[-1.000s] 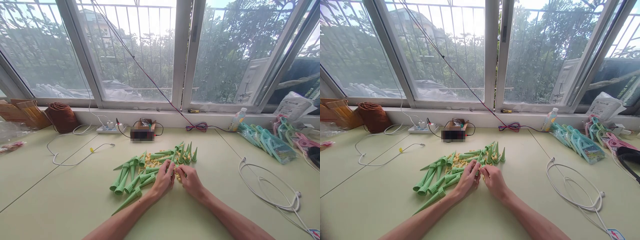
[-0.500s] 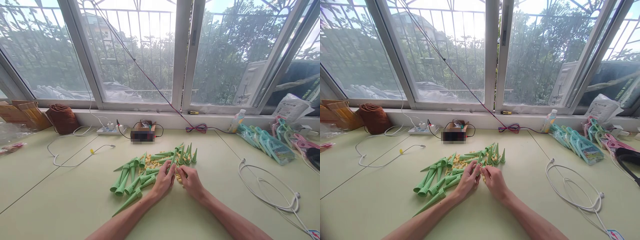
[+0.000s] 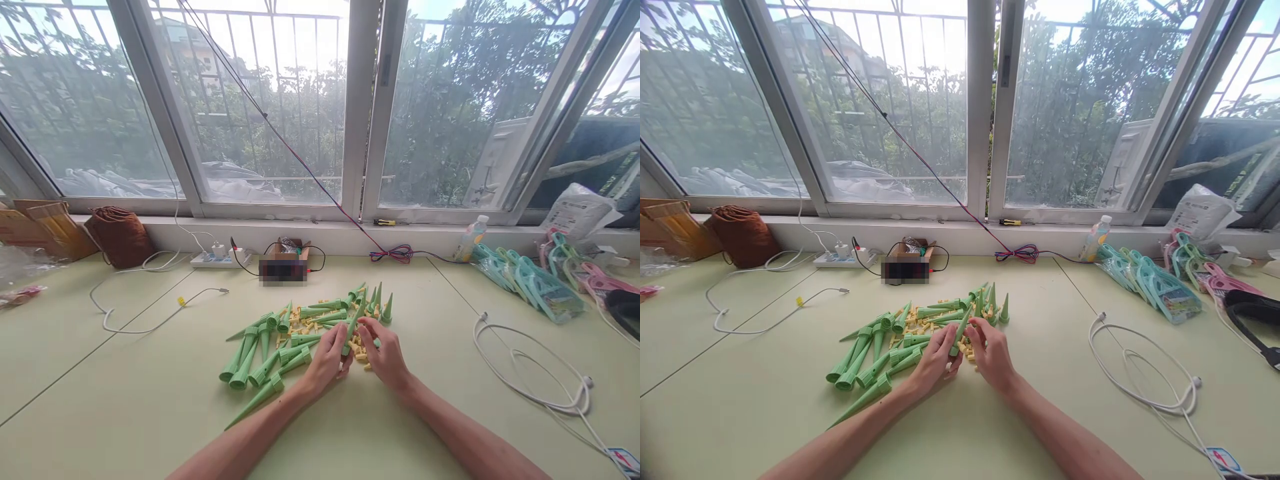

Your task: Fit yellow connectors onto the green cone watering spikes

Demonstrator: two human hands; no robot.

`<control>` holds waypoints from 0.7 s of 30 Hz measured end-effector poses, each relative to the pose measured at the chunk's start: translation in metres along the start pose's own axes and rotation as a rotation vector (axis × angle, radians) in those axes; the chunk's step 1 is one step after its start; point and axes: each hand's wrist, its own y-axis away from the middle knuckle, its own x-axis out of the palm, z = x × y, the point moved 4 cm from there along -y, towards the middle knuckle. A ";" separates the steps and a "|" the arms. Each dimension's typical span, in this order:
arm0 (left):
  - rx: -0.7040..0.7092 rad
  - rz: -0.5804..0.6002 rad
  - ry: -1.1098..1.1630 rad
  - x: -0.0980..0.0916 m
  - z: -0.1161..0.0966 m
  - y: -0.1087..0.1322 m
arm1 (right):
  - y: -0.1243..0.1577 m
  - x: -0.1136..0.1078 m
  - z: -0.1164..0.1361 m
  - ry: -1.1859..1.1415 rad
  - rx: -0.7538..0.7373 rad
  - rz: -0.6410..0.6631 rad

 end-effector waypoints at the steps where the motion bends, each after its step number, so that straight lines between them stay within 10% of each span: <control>1: -0.027 0.017 0.006 0.000 0.001 0.001 | 0.000 0.000 0.000 -0.004 0.003 0.008; 12: -0.084 0.144 0.064 0.005 0.004 0.002 | 0.002 0.003 0.005 -0.122 -0.005 0.051; 21: 0.123 -0.107 -0.105 -0.006 -0.006 -0.006 | -0.006 -0.033 0.007 0.131 -0.215 -0.288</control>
